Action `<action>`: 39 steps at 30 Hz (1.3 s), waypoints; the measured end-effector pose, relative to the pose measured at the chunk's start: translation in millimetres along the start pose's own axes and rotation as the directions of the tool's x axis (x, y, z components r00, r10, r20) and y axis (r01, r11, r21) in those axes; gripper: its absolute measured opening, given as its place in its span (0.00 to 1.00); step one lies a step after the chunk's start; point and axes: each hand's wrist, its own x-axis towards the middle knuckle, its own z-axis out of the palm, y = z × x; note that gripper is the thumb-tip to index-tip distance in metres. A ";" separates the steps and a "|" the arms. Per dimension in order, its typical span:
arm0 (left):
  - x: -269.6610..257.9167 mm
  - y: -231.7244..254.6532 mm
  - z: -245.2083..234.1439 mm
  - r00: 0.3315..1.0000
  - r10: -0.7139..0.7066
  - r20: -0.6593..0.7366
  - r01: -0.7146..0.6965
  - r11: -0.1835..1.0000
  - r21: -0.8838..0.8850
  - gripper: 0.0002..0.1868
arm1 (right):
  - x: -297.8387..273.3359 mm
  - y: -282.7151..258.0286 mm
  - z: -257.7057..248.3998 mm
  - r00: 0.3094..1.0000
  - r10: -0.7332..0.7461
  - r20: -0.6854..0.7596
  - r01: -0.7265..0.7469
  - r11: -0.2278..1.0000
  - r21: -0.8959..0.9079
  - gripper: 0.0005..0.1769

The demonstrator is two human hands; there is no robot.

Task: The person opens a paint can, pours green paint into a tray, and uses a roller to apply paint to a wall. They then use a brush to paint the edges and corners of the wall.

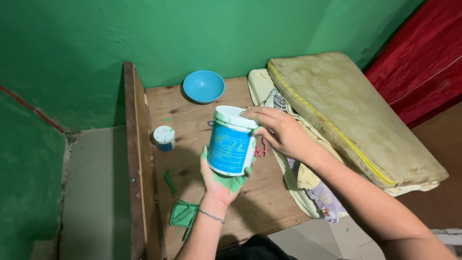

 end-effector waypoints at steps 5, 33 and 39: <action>-7.3 -3.3 4.7 0.989 -0.047 0.142 0.045 0.999 0.019 0.44 | -11.7 4.9 14.4 0.979 0.029 -0.204 -0.024 0.999 0.028 0.19; -2.8 -19.1 0.7 0.986 0.037 0.165 -0.063 0.985 0.159 0.39 | -32.1 -4.8 42.0 0.812 0.235 -0.535 -0.180 0.972 0.152 0.22; -3.8 -22.3 2.5 0.988 0.038 0.151 -0.066 0.980 0.190 0.39 | -33.7 -5.9 41.2 0.797 0.222 -0.562 -0.170 0.975 0.144 0.22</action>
